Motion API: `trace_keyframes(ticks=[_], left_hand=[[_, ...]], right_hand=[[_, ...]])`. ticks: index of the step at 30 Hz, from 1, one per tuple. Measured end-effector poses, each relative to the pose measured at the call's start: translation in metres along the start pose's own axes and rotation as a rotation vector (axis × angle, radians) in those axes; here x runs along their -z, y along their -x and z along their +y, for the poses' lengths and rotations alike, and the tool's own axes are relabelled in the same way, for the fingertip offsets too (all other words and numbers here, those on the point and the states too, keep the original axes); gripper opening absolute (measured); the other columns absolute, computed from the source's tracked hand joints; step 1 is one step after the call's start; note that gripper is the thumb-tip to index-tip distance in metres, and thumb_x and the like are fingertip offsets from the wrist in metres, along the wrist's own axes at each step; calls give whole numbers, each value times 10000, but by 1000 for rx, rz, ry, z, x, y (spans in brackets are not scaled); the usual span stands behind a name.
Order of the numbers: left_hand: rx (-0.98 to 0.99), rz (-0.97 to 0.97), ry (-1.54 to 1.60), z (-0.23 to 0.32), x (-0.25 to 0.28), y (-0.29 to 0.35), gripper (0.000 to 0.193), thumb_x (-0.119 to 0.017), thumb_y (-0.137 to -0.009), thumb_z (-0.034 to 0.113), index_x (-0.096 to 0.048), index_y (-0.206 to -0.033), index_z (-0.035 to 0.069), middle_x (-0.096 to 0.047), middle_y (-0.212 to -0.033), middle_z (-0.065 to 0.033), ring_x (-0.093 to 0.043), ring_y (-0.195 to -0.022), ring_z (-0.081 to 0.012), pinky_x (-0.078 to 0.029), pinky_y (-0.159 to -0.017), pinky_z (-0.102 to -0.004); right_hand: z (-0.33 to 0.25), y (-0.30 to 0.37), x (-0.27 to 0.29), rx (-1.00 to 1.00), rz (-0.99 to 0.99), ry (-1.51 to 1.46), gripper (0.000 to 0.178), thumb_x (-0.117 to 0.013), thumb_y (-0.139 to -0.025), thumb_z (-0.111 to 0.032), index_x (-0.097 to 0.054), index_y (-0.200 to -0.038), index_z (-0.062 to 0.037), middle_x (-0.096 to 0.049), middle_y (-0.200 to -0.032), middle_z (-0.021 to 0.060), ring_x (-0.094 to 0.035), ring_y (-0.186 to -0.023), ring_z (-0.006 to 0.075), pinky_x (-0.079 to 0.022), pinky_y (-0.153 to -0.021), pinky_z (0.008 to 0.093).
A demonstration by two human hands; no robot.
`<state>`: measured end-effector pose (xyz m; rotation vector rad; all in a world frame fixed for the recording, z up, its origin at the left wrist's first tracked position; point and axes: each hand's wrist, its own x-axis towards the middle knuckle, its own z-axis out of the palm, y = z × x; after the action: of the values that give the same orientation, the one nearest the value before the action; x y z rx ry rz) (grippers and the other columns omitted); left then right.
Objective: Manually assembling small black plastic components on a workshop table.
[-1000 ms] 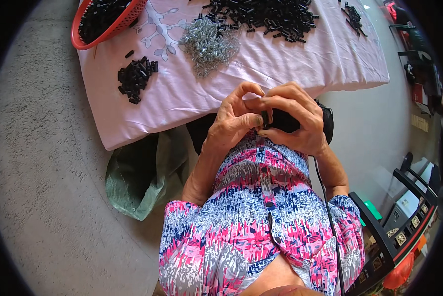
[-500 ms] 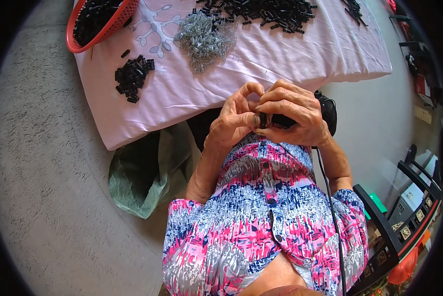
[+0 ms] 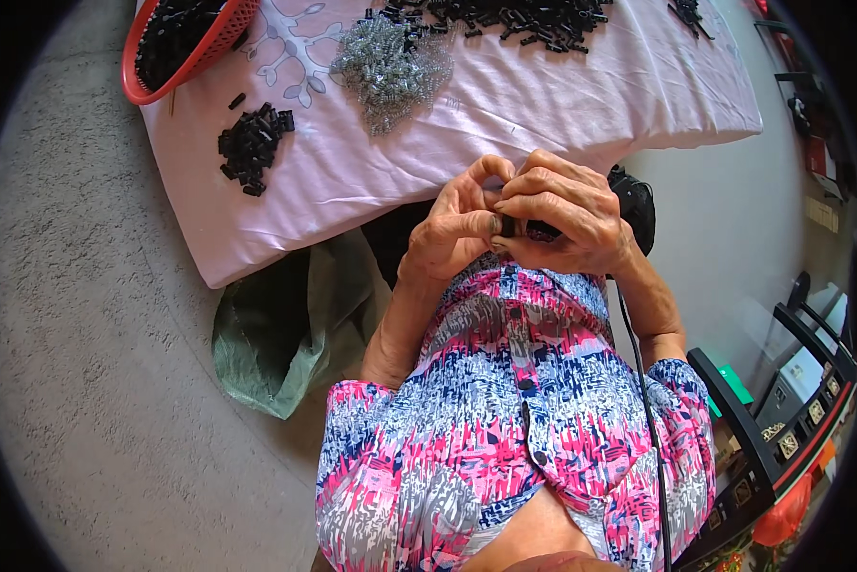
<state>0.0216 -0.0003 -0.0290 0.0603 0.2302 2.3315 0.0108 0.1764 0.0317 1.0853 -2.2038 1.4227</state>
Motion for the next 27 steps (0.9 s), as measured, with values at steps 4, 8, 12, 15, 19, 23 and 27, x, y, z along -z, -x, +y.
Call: trace_keyframes(ticks=[4, 8, 12, 15, 19, 23, 27], left_hand=[[-35, 48, 3, 6, -12, 2, 532, -655, -797, -60, -407, -1259, 34, -613, -1039, -110, -656, -910, -189, -550, -760, -273], [-39, 110, -262, 26, -26, 8, 505, -645, -790, -61, -459, -1245, 53, -650, -948, -97, -638, -789, -171, -530, -720, -273], [-671, 724, -1155, 55, -40, 22, 113, -642, -869, -7, -668, -975, 19, -665, -924, -32, -617, -842, -97, -501, -752, -239], [-1066, 1094, -1672, 104, -20, 40, 108, -628, -845, -16, -663, -947, -3, -631, -915, -55, -619, -807, -127, -520, -737, -255], [-1187, 1358, -1888, 146, -9, 59, 122, -659, -806, -9, -694, -923, -10, -636, -877, -77, -625, -727, -181, -532, -667, -304], [-1100, 1464, -2206, 165, -9, 65, 152, -664, -809, -17, -698, -955, -35, -637, -890, -127, -638, -712, -242, -539, -624, -341], [-1267, 1393, -2180, 156, -16, 46, 132, -678, -841, 22, -703, -969, 0, -642, -909, -110, -632, -731, -236, -536, -630, -332]], right_hand=[[-1, -9, -1, -13, -19, -39, 365, -829, -627, -74, -634, -931, -18, -627, -871, 82, -611, -780, 256, -520, -643, 349], [2, -12, 6, -79, -133, -106, 596, -877, -607, -242, -638, -1098, -2, -643, -1009, 115, -625, -845, 277, -522, -713, 370], [1, 0, 11, -323, -37, -23, 566, -864, -672, -162, -620, -1155, 3, -640, -1076, 131, -651, -805, 208, -533, -713, 325], [7, 4, 8, -405, 70, 91, 404, -798, -719, -16, -645, -1092, 6, -660, -1004, 122, -642, -753, 184, -527, -686, 301], [15, 8, 5, -405, 131, 122, 326, -760, -753, 23, -648, -1060, 13, -661, -994, 121, -638, -710, 168, -524, -652, 286], [23, 9, 0, -400, 165, 133, 258, -727, -775, 47, -650, -1019, 15, -652, -947, 114, -640, -703, 166, -519, -621, 285], [29, 7, 0, -387, 211, 170, 176, -710, -790, 40, -662, -955, 3, -656, -877, 97, -630, -651, 176, -508, -577, 292]])
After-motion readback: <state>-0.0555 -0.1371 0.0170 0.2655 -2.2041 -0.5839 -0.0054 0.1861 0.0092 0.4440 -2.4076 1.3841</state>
